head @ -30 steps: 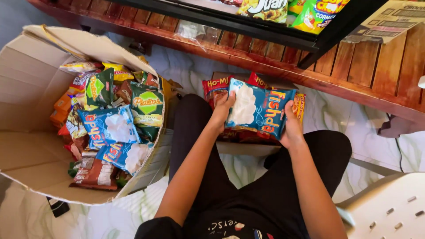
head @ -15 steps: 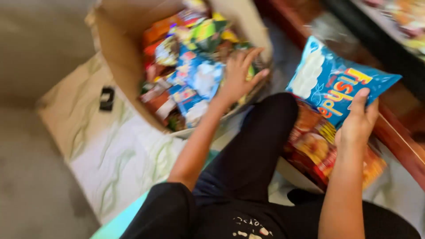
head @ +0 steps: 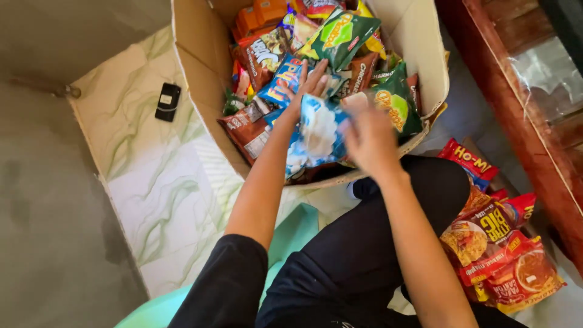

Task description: Stocking and organizing snack packages and instant noodles onto a retail display shelf from cardboard boxes.

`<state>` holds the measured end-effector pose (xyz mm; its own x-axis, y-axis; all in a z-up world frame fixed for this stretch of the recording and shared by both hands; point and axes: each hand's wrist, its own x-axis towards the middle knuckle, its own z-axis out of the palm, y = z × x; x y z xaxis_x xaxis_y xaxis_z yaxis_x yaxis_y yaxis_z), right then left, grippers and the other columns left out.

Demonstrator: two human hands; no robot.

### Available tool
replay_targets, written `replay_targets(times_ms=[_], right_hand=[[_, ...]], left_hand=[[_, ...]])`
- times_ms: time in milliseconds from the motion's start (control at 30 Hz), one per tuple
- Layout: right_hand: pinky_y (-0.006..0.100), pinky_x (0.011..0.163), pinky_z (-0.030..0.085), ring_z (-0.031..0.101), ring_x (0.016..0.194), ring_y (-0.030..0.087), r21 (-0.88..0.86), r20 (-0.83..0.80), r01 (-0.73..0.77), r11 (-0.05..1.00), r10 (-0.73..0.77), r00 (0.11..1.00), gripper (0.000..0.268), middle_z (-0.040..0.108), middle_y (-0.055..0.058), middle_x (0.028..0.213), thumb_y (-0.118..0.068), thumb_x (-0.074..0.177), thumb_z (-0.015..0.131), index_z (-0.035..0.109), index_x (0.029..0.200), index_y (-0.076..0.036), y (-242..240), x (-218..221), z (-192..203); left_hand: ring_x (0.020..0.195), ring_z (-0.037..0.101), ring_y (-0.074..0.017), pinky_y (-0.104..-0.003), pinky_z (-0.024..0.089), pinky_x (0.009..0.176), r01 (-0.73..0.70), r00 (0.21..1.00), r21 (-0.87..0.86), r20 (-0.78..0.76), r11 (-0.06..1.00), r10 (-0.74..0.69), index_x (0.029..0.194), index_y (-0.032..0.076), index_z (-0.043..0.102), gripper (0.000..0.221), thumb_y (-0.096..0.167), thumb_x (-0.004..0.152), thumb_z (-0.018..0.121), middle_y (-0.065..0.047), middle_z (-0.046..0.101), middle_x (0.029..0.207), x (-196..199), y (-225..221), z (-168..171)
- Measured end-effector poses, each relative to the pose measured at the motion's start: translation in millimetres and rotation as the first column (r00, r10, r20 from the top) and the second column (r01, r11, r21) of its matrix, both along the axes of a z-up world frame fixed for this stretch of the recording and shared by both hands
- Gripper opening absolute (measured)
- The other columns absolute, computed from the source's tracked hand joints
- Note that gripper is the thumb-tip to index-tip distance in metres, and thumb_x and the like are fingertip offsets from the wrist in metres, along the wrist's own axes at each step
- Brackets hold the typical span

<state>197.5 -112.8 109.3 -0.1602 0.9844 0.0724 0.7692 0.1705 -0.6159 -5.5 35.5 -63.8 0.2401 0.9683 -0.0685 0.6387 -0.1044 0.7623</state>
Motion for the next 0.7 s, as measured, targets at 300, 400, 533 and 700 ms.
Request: replay_targets(times_ms=[300, 400, 533, 700], right_hand=[[0.053, 0.119, 0.035, 0.042, 0.144, 0.044, 0.345, -0.147, -0.048, 0.937, 0.105, 0.984, 0.050, 0.046, 0.025, 0.153, -0.007, 0.090, 0.066, 0.062, 0.139, -0.008, -27.9, 40.9, 28.2], [0.050, 0.126, 0.034, 0.042, 0.148, 0.041, 0.447, -0.241, 0.213, 0.869, -0.112, 0.964, 0.045, 0.047, 0.018, 0.155, -0.002, 0.093, 0.064, 0.062, 0.136, -0.012, -52.4, 96.2, 47.9], [0.048, 0.129, 0.032, 0.043, 0.149, 0.039, 0.550, -0.155, 0.465, 0.694, -0.463, 0.873, 0.041, 0.048, 0.013, 0.156, 0.001, 0.096, 0.064, 0.066, 0.132, -0.017, -104.4, 218.2, 60.4], [0.051, 0.118, 0.030, 0.032, 0.142, 0.054, 0.566, -0.044, 0.625, 0.537, -0.738, 0.673, 0.058, 0.032, 0.034, 0.157, 0.003, 0.085, 0.066, 0.057, 0.141, -0.005, -165.5, 359.1, 42.5]], left_hand=[[0.150, 0.032, -0.0334, -0.042, 0.024, 0.121, 0.154, 0.983, -0.051, -0.092, 0.987, -0.158, 0.155, 0.002, 0.035, 0.084, 0.048, 0.093, 0.070, -0.020, 0.037, 0.159, -16.0, 42.2, 37.0], [0.140, 0.032, -0.0478, -0.053, 0.021, 0.115, 0.091, 0.989, 0.442, -0.141, 0.892, -0.031, 0.149, 0.000, 0.049, 0.068, 0.025, 0.092, 0.077, -0.023, 0.051, 0.148, 88.7, -23.4, 147.7], [0.137, 0.047, -0.0339, -0.049, 0.029, 0.125, 0.225, 0.881, 0.588, 0.218, 0.777, -0.420, 0.147, 0.004, 0.046, 0.059, 0.015, 0.094, 0.071, -0.015, 0.058, 0.138, 245.8, -94.3, 207.9], [0.138, 0.045, -0.0396, -0.047, 0.032, 0.120, 0.389, 0.685, 0.618, 0.302, 0.683, -0.663, 0.143, 0.003, 0.054, 0.056, 0.012, 0.091, 0.073, -0.023, 0.051, 0.144, 436.6, -139.0, 198.5]])
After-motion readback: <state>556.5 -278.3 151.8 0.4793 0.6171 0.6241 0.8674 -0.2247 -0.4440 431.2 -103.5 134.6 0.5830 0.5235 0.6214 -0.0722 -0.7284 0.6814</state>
